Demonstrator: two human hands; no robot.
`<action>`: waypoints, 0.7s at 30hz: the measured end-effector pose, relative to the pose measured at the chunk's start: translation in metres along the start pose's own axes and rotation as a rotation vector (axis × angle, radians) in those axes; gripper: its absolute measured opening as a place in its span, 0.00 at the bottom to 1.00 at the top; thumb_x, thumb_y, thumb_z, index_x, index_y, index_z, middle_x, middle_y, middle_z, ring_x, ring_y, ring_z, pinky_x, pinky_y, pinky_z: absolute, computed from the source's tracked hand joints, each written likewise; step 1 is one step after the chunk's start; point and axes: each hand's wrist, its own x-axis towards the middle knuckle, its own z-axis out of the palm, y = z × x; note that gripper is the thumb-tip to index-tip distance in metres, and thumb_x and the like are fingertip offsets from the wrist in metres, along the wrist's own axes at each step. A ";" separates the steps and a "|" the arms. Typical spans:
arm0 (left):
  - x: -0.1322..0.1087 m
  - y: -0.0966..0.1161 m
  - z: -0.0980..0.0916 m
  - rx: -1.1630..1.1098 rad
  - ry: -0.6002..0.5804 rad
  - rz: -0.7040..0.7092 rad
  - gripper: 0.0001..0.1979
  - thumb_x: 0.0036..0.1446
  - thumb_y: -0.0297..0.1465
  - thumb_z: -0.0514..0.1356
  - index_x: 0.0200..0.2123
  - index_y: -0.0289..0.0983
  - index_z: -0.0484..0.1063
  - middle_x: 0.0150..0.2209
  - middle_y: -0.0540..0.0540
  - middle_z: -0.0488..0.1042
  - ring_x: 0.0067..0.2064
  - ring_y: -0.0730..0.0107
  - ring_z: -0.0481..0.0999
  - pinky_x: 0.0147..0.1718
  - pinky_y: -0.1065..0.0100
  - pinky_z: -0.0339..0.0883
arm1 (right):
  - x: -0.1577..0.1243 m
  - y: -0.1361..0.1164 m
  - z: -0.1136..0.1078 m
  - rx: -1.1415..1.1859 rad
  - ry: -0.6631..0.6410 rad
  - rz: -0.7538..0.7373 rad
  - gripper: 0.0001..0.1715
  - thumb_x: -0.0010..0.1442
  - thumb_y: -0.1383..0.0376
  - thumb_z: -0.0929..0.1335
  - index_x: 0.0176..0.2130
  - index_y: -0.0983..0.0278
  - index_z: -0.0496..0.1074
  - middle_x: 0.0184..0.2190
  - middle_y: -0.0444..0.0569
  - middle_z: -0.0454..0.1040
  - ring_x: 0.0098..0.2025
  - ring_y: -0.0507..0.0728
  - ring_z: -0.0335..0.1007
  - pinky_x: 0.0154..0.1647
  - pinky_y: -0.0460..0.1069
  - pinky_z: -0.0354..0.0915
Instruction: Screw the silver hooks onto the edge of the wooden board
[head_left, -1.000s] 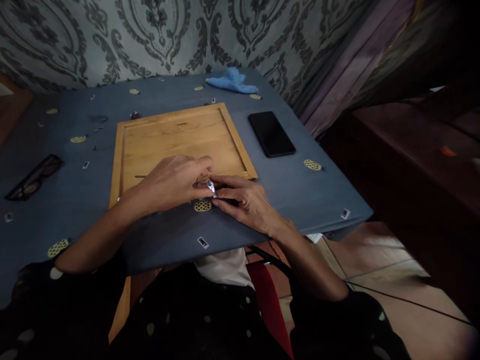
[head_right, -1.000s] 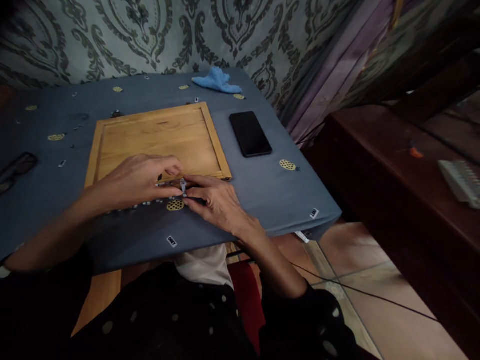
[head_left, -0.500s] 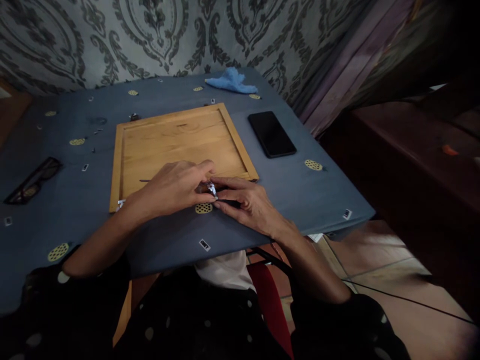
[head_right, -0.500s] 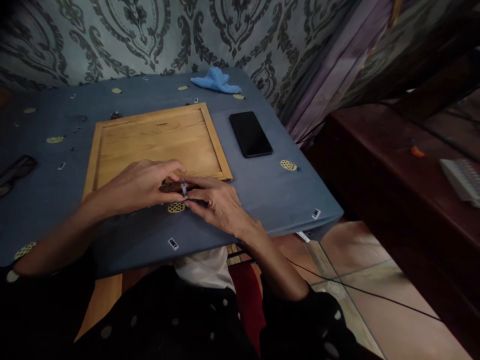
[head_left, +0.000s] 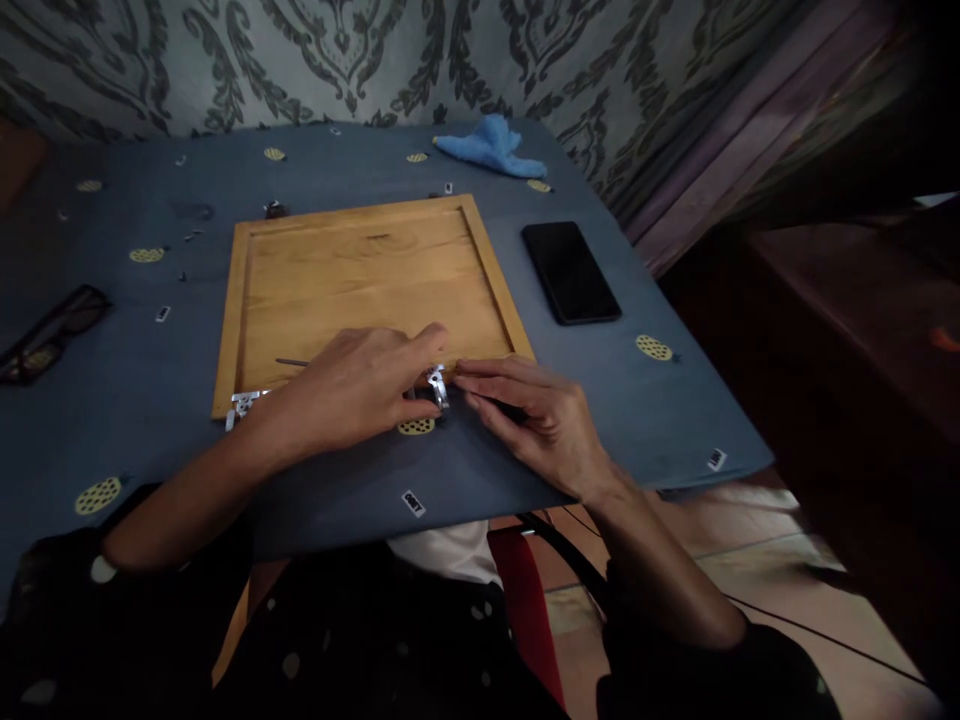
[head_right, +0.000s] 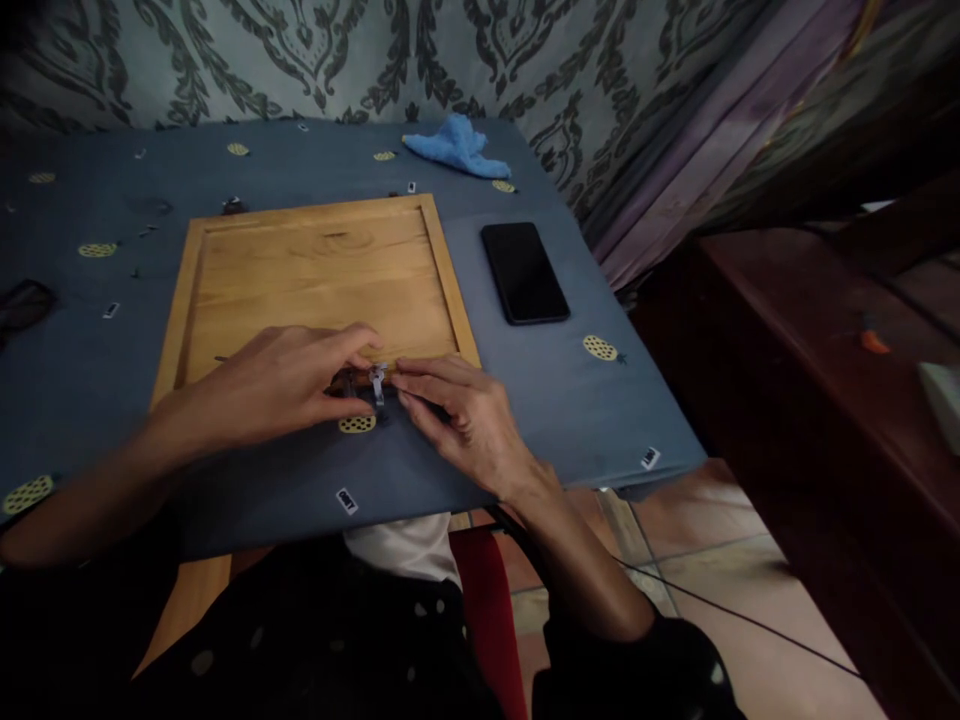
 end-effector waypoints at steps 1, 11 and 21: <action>0.000 0.001 0.000 0.010 -0.010 0.003 0.21 0.61 0.37 0.69 0.51 0.40 0.64 0.44 0.46 0.82 0.47 0.54 0.82 0.33 0.66 0.60 | 0.003 0.001 -0.001 -0.051 0.001 -0.026 0.13 0.69 0.67 0.69 0.49 0.57 0.82 0.51 0.50 0.83 0.50 0.60 0.80 0.52 0.59 0.77; -0.004 0.000 0.005 -0.015 0.005 0.063 0.27 0.61 0.37 0.68 0.57 0.38 0.61 0.45 0.44 0.81 0.44 0.55 0.82 0.35 0.63 0.67 | 0.018 0.012 0.000 -0.222 -0.201 -0.139 0.19 0.70 0.66 0.67 0.59 0.62 0.75 0.54 0.53 0.81 0.55 0.64 0.74 0.55 0.62 0.72; -0.005 -0.005 0.008 -0.082 0.101 0.068 0.22 0.63 0.39 0.65 0.56 0.41 0.62 0.49 0.44 0.80 0.41 0.58 0.81 0.32 0.64 0.68 | 0.016 0.011 -0.003 -0.214 -0.222 -0.125 0.19 0.71 0.65 0.67 0.59 0.65 0.73 0.54 0.56 0.80 0.56 0.64 0.73 0.56 0.62 0.71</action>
